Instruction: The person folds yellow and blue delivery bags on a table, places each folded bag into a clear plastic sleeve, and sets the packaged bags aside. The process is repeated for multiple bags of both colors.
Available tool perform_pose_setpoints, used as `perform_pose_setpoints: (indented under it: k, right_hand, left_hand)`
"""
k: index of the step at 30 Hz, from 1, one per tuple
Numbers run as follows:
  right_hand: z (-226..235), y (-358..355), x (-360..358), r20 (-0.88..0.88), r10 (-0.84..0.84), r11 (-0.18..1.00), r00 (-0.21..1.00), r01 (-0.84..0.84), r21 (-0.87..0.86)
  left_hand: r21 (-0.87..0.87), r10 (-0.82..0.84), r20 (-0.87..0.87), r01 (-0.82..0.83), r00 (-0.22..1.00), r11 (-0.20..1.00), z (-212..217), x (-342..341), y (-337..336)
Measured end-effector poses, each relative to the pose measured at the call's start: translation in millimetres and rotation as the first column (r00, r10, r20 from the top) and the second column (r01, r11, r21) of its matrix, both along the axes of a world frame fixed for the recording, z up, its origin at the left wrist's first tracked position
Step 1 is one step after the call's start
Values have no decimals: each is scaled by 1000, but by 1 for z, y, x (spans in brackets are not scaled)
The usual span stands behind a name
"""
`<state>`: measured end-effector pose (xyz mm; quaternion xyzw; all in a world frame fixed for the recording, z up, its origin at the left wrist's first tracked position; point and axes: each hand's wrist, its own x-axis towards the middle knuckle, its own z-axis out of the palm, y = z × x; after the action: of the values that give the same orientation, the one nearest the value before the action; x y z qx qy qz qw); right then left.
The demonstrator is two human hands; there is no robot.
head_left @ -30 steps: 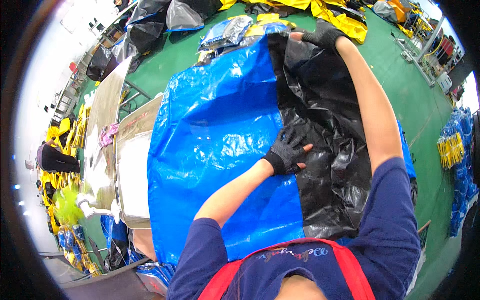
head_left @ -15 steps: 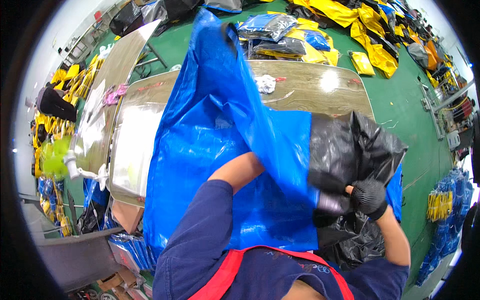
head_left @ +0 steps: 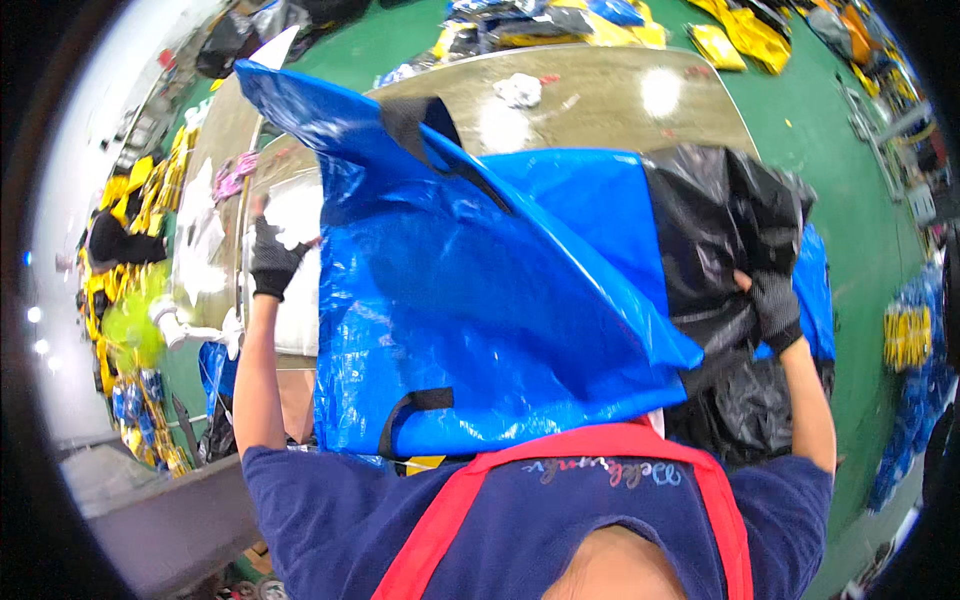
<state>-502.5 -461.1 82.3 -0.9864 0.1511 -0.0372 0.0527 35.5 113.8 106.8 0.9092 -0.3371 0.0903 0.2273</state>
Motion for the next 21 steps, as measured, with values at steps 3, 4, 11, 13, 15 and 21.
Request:
perform_pose_setpoints:
  k: [3,4,11,13,15,21]
  right_hand:
    - [17,10,-9,-11,113,960,994,-112,-256]
    - [10,5,-16,-7,122,956,993,-119,-267]
    - [32,11,-16,123,215,912,969,-154,-379]
    - [63,38,0,-37,123,929,992,-128,-349]
    - [91,74,3,-303,30,986,952,-78,-148]
    - [86,153,81,-127,140,819,982,-42,572]
  left_hand:
    - [-212,-126,-328,57,936,976,73,-8,-69]
    - [-206,-167,-417,86,894,975,94,-16,-91]
    - [-305,-352,-150,296,924,905,102,59,-44]
    - [-166,-252,7,250,968,954,113,70,-45]
    - [127,-155,-113,169,981,977,98,59,-43]
    - [488,-253,-530,535,810,689,-34,-74,-112]
